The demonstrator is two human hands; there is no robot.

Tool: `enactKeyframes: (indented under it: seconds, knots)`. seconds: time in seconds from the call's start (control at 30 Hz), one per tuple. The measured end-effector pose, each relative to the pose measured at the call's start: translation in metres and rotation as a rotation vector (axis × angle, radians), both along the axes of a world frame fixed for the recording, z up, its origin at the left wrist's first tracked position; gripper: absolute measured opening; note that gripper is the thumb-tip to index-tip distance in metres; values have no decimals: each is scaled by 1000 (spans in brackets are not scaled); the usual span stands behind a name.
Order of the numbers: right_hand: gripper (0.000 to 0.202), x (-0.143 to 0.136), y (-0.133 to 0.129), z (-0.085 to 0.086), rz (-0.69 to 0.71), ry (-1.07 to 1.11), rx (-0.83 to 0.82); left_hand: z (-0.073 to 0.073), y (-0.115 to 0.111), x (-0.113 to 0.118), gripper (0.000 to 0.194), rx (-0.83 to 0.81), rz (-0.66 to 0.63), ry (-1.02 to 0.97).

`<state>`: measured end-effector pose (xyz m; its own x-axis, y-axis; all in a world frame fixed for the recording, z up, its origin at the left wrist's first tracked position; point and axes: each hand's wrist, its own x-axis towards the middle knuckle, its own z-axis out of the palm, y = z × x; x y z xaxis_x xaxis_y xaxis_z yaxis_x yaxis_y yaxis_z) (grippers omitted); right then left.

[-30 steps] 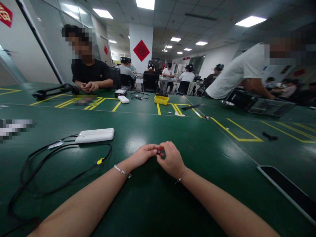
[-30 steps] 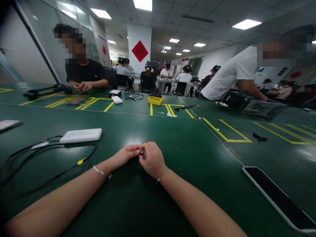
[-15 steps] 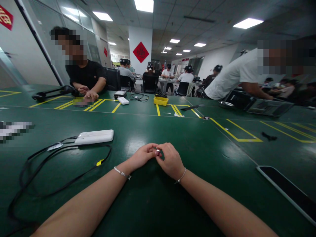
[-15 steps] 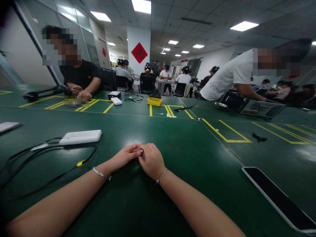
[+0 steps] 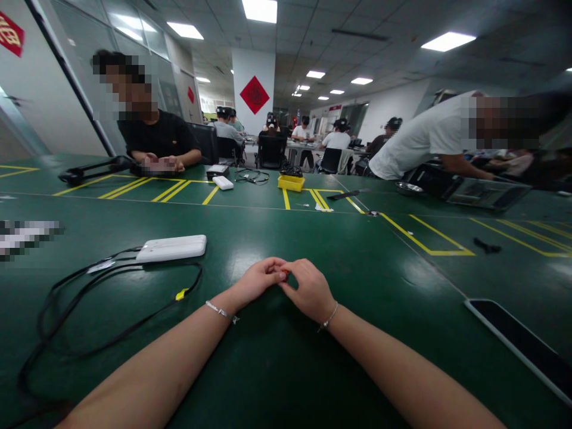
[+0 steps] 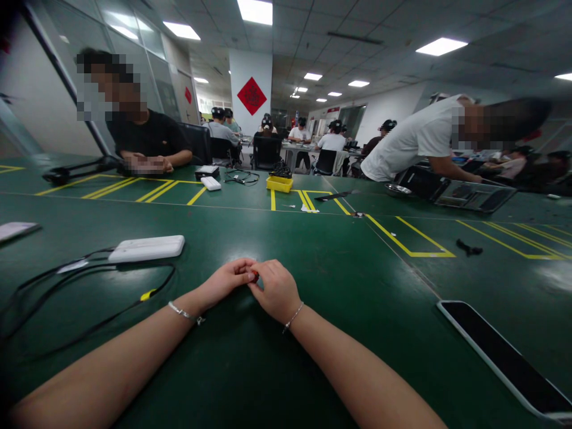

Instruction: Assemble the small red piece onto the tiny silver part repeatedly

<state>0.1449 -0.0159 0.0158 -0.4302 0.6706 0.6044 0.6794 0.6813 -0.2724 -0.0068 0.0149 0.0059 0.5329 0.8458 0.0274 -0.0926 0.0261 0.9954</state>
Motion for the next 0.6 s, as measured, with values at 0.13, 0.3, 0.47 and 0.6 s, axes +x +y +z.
enactKeyframes:
  seconds: [0.13, 0.3, 0.47, 0.6]
  knots:
    - [19, 2, 1, 1, -7, -19, -9, -2, 1, -1, 26, 33, 23, 1]
    - [24, 32, 20, 9, -230, -86, -4, -8, 2, -1, 30, 66, 64, 71]
    - [31, 119, 45, 13, -727, -198, -75, -8, 1, 0, 24, 132, 40, 154]
    - [37, 194, 49, 0, -1087, -116, -297, -5, -1, 2, 20, 156, 41, 209]
